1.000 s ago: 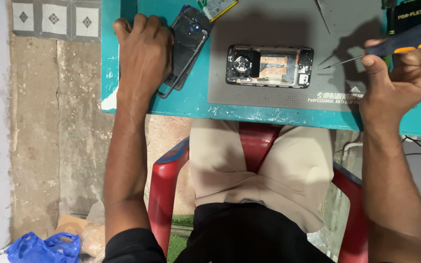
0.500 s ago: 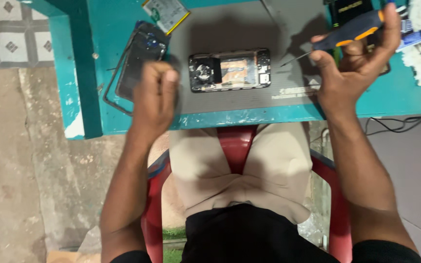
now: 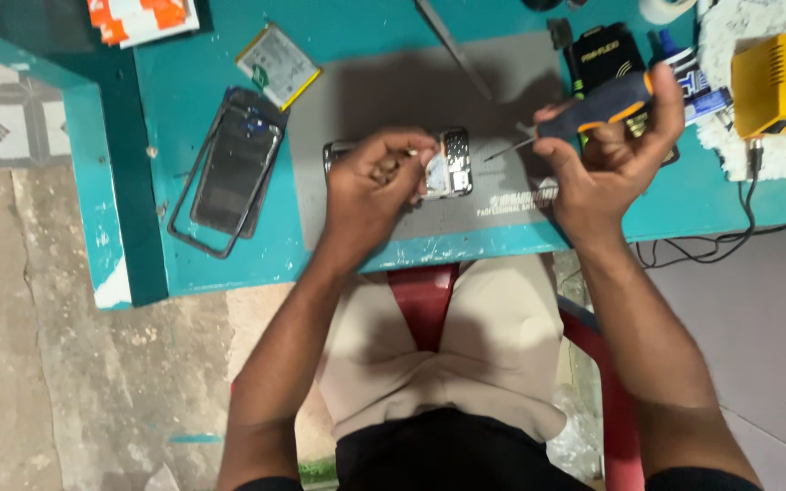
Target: The person removes screws from the interior of a mobile phone using a screwdriver and uses a metal prying tool to detach internal components and stickers from the phone chassis.
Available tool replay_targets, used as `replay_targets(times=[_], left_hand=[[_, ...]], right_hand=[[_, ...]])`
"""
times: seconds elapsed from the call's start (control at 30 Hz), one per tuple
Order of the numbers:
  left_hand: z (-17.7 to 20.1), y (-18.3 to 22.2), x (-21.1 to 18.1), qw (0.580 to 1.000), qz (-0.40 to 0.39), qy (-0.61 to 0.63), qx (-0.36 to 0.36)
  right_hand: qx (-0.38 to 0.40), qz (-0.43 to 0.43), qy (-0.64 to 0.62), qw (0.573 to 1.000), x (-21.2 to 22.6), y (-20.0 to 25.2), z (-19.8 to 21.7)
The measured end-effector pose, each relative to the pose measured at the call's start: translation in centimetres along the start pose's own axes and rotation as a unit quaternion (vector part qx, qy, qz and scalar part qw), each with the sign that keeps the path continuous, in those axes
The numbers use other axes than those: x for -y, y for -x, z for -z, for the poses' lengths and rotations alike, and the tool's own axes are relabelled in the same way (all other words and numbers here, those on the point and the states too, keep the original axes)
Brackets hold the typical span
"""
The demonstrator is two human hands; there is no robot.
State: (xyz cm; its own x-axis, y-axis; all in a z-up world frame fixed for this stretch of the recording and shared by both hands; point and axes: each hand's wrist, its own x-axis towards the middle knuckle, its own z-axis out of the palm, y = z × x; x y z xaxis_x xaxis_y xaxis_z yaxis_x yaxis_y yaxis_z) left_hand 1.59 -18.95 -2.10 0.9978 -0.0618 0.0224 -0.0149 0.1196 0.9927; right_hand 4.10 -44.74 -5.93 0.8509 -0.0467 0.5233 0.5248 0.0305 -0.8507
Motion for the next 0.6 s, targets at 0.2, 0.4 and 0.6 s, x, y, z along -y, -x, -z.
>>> replay_targets(times=[0.2,0.4,0.6], left_hand=[[-1.7,1.7,1.1,1.0,0.011,-0.011,0.009],[-1.8,2.3,1.8,0.999,0.013,0.022,0.029],[-1.5,2.4,1.6,0.998,0.0,0.017,0.055]], right_hand=[[-0.002,0.087,0.029,0.996,1.1,0.4,-0.4],[0.13,-0.031,-0.391,0.91,4.3,1.6,-0.7],[0.188,-0.229,-0.458,0.838,4.9,3.3,1.7]])
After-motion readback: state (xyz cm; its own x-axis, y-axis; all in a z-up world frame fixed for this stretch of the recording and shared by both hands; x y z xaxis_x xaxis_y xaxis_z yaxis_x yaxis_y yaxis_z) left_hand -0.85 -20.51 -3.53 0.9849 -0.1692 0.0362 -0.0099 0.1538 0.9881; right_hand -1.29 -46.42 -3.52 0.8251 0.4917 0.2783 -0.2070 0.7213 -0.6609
